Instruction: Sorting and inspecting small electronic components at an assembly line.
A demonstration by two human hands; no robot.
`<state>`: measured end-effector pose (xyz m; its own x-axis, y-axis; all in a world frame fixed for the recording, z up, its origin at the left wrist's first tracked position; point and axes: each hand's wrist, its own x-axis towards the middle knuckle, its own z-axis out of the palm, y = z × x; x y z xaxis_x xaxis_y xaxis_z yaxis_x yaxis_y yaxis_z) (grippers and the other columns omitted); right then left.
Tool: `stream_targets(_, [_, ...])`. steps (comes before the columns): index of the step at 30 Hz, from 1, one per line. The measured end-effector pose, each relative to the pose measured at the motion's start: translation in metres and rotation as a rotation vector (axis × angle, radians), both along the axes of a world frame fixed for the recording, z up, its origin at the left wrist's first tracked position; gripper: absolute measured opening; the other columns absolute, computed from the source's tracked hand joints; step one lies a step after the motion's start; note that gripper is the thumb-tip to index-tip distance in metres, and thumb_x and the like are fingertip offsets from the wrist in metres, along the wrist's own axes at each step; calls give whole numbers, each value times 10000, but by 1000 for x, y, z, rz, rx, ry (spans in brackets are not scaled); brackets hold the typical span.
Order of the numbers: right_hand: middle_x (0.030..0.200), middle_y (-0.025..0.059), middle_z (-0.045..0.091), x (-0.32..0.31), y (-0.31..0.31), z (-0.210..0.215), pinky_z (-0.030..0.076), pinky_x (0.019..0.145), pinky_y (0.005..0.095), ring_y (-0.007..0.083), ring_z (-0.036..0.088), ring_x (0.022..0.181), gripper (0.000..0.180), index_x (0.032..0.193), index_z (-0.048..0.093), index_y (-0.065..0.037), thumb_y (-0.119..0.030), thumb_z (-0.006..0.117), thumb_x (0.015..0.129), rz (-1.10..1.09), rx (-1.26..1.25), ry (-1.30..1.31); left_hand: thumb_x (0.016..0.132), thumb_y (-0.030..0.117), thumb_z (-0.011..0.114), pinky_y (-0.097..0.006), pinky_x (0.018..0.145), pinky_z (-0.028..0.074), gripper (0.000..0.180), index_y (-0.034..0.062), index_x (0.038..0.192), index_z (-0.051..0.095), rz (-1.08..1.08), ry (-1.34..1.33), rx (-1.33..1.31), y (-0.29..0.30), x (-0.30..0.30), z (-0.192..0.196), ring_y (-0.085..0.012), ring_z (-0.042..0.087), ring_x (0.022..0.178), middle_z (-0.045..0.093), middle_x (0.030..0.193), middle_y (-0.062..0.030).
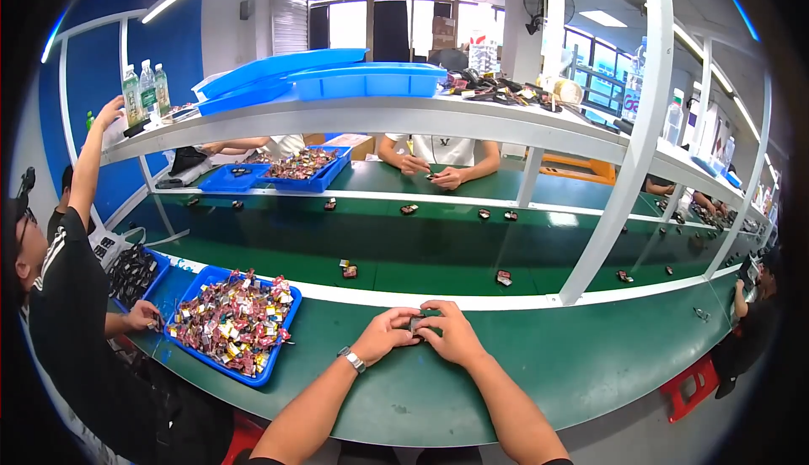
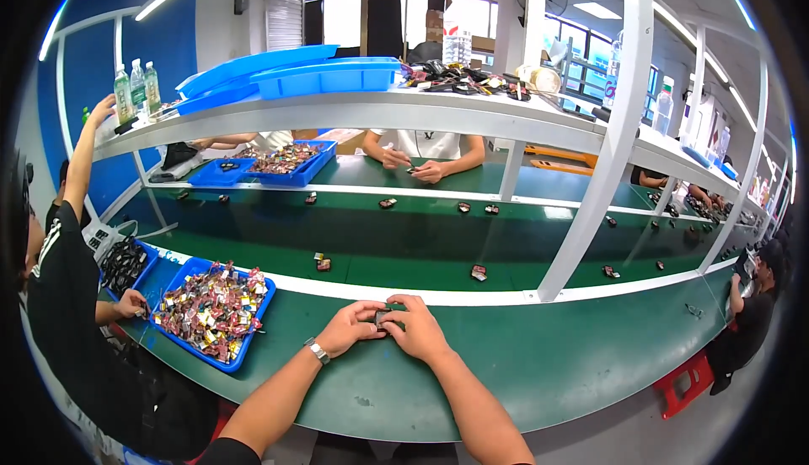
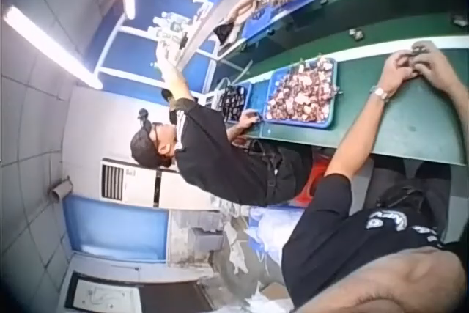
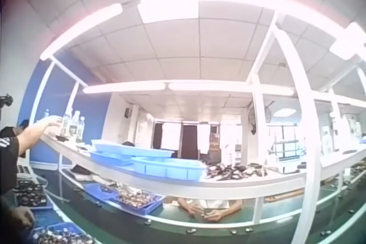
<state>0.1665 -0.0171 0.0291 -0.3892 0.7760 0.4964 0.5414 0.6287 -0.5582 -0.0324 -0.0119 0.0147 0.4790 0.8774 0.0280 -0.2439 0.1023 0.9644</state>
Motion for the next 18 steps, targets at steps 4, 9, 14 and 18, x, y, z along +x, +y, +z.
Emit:
stream_targets(4, [1209, 47, 574, -2, -2, 0, 471, 935, 367, 254, 513, 1153, 100, 880, 721, -97, -135, 684, 797, -33, 32, -3, 897, -50, 507, -356, 963, 528, 426, -13, 1315, 435, -45, 13, 70, 1, 0, -2, -207, 590, 1111, 553, 1242, -123])
stream_targets(9, [1225, 48, 571, -2, -4, 6, 467, 940, 371, 254, 503, 1170, 93, 874, 709, -91, -125, 682, 792, 26, 2, 2, 919, -54, 473, -365, 968, 525, 389, -2, 1304, 447, -34, 1, 4, 0, -1, -1, -207, 582, 1124, 555, 1244, -123])
stream_targets(14, [1224, 51, 570, 2, -6, 4, 466, 942, 371, 256, 494, 1183, 99, 882, 703, -90, -123, 686, 790, 107, 38, -18, 935, -46, 453, -374, 962, 531, 343, 6, 1274, 462, -43, 11, -26, 0, 2, -1, -205, 587, 1115, 569, 1213, -115])
stream_targets(18, [1188, 57, 586, -5, -9, 1, 463, 946, 373, 264, 514, 1155, 94, 873, 705, -84, -121, 687, 788, 23, 12, 53, 938, -38, 453, -383, 960, 530, 317, 17, 1250, 473, -9, -9, -28, 1, 2, -4, -203, 588, 1115, 574, 1192, -97])
